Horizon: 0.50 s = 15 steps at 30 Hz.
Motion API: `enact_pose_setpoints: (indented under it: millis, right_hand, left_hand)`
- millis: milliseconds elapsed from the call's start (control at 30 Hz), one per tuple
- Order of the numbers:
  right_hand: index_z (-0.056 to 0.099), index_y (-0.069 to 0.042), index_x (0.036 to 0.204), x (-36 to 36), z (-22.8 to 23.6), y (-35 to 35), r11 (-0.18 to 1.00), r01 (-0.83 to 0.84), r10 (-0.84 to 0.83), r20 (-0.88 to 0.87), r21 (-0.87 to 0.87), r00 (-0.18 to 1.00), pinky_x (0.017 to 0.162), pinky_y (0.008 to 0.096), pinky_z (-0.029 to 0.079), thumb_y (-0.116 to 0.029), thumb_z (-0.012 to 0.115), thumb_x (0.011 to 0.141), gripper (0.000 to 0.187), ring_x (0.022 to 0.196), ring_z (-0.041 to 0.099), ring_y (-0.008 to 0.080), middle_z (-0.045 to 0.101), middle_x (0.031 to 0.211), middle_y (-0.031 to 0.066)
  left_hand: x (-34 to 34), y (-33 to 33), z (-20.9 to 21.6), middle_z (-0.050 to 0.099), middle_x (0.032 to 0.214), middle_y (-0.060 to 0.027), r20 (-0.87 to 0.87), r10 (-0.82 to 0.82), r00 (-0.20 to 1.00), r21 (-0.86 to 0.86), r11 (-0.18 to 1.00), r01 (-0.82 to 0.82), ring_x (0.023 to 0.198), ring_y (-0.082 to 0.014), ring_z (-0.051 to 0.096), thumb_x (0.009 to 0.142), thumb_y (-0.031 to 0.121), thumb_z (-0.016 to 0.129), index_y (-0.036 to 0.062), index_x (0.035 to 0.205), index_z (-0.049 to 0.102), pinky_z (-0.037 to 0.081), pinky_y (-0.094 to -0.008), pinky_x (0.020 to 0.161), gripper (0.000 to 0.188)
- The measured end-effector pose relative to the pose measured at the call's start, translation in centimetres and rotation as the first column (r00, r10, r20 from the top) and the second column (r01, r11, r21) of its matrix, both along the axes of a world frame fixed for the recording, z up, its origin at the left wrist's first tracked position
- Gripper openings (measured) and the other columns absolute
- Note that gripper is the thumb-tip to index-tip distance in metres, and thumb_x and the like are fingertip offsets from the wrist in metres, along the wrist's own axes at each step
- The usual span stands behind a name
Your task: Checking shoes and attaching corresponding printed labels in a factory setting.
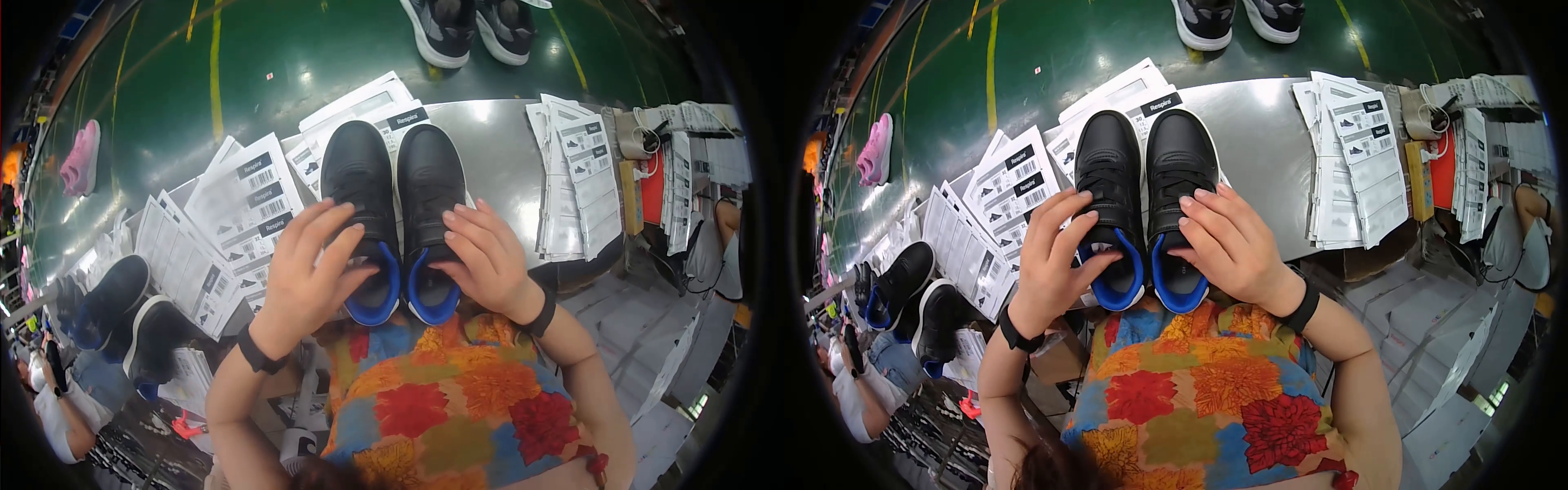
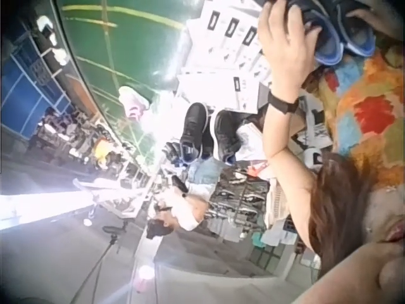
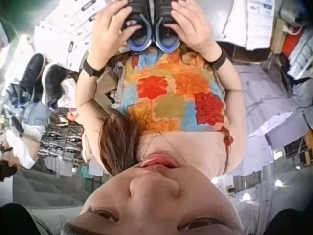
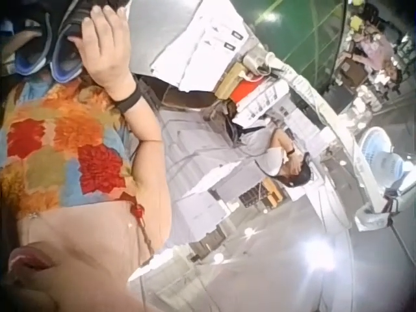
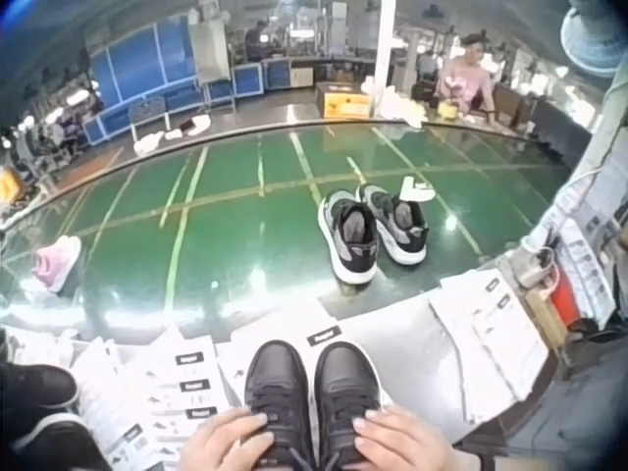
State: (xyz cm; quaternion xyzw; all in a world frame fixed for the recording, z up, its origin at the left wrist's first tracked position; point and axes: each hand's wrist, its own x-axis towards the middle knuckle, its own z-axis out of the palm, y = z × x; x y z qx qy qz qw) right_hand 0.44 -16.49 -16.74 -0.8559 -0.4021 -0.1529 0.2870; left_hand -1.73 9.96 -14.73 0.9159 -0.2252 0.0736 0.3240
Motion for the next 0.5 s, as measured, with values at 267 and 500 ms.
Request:
enact_pose_setpoints:
  millis: [267,500]
  right_hand:
    - [0.063,0.001,0.091,6.6,4.6,2.2,1.0,-0.015,0.016,-0.072,0.017,0.997,0.076,0.0392,0.055,-0.004,0.075,0.069,0.026,0.078,0.064,0.0305,0.064,0.085,0.0157]
    - [0.067,0.004,0.085,12.3,7.1,2.6,0.987,0.08,0.027,-0.632,0.14,0.775,0.064,0.0238,0.046,-0.007,0.07,0.083,0.012,0.069,0.059,0.0106,0.065,0.073,0.0059]
  left_hand:
    - [5.8,-0.8,2.7,0.064,0.08,-0.0135,0.247,-0.096,0.964,-0.011,0.995,0.102,0.065,-0.0282,0.059,0.059,-0.001,0.079,-0.0027,0.087,0.062,0.047,-0.036,0.056,0.033]
    - [10.1,-0.8,5.5,0.062,0.068,-0.0094,0.033,0.016,0.999,-0.043,0.999,-0.014,0.057,-0.0202,0.056,0.073,-0.001,0.073,-0.0008,0.082,0.066,0.041,-0.0297,0.053,0.011]
